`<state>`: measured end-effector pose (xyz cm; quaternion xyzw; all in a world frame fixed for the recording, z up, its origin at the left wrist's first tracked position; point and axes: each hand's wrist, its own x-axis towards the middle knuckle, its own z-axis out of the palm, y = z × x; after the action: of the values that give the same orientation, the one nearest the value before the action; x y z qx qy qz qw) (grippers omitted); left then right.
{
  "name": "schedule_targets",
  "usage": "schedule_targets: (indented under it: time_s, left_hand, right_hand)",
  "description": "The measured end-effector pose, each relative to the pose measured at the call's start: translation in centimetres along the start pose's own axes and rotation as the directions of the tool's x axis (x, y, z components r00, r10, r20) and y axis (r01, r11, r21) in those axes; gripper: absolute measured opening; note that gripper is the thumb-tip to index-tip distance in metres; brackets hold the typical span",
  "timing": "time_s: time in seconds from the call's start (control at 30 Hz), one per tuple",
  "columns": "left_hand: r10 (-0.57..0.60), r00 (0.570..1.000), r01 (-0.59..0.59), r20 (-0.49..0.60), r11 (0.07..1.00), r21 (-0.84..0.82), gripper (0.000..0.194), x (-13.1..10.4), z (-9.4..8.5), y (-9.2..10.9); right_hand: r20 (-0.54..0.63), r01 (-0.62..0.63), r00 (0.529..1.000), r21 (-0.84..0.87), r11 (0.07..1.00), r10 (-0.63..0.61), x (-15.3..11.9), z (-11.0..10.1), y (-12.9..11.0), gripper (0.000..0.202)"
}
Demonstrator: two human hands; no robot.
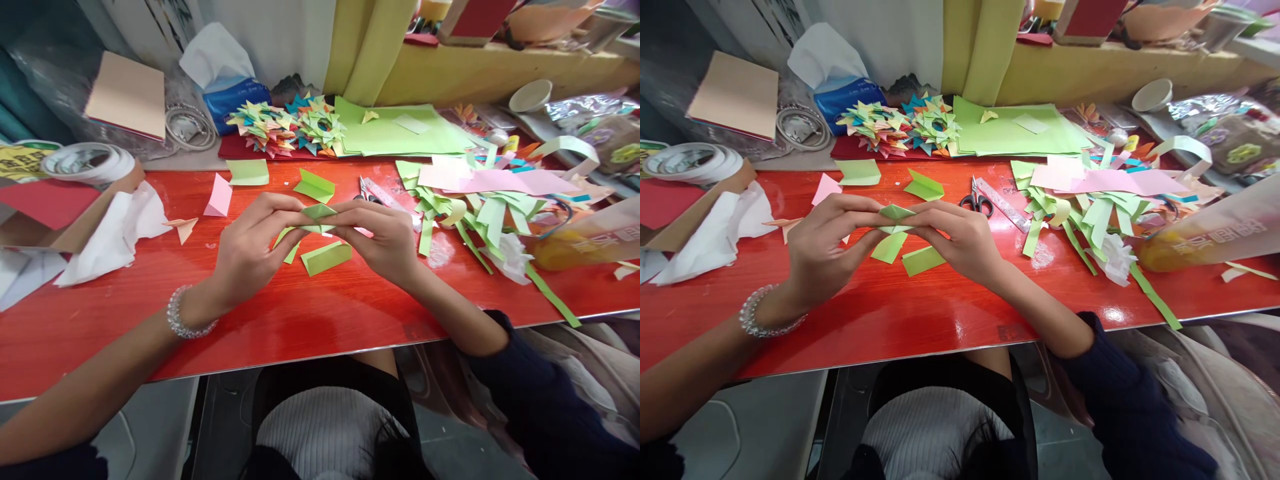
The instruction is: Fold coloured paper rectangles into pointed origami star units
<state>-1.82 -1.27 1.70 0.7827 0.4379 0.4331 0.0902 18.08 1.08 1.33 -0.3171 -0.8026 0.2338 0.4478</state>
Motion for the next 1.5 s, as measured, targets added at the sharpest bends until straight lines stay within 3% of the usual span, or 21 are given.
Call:
schedule_targets:
  time_s: [0.17,0.33,0.5,0.77,0.9,1.17,1.33,1.5]
  left_hand:
    - [-0.011,0.999,0.009,-0.035,0.999,-0.051,0.009,0.04,0.18,0.2]
    - [-0.164,0.986,0.153,-0.014,0.945,-0.289,0.026,0.29,0.42,0.33]
    - [-0.244,0.967,0.256,0.077,0.916,-0.309,0.024,0.55,0.21,0.19]
    - [-0.349,0.923,0.386,0.165,0.847,-0.365,0.016,0.67,0.27,0.32]
    - [-0.373,0.911,0.413,0.178,0.831,-0.373,0.018,0.49,0.48,0.13]
    - [-0.408,0.882,0.469,0.236,0.811,-0.348,0.026,0.6,0.59,0.14]
    - [-0.429,0.842,0.533,0.328,0.753,-0.385,0.023,0.87,0.59,0.26]
    - [-0.448,0.844,0.529,0.295,0.788,-0.316,0.024,0.86,0.53,0.54]
  right_hand:
    - [0.004,-0.098,0.995,0.115,0.988,0.098,0.29,-0.03,-0.38,0.008]
    - [0.038,-0.239,0.97,0.325,0.915,0.239,0.26,0.25,-0.44,0.011]
    - [0.091,-0.374,0.924,0.405,0.834,0.37,0.25,0.33,-0.51,0.031]
    - [0.204,-0.413,0.911,0.484,0.772,0.359,0.58,0.36,-0.1,0.025]
    - [0.308,-0.485,0.872,0.447,0.751,0.38,0.51,0.49,0.09,0.028]
    - [0.385,-0.569,0.816,0.408,0.714,0.431,0.39,0.58,-0.1,0.029]
    - [0.395,-0.568,0.814,0.383,0.729,0.426,0.38,0.6,-0.14,0.027]
    - [0.44,-0.553,0.813,0.373,0.745,0.383,0.38,0.61,-0.2,0.026]
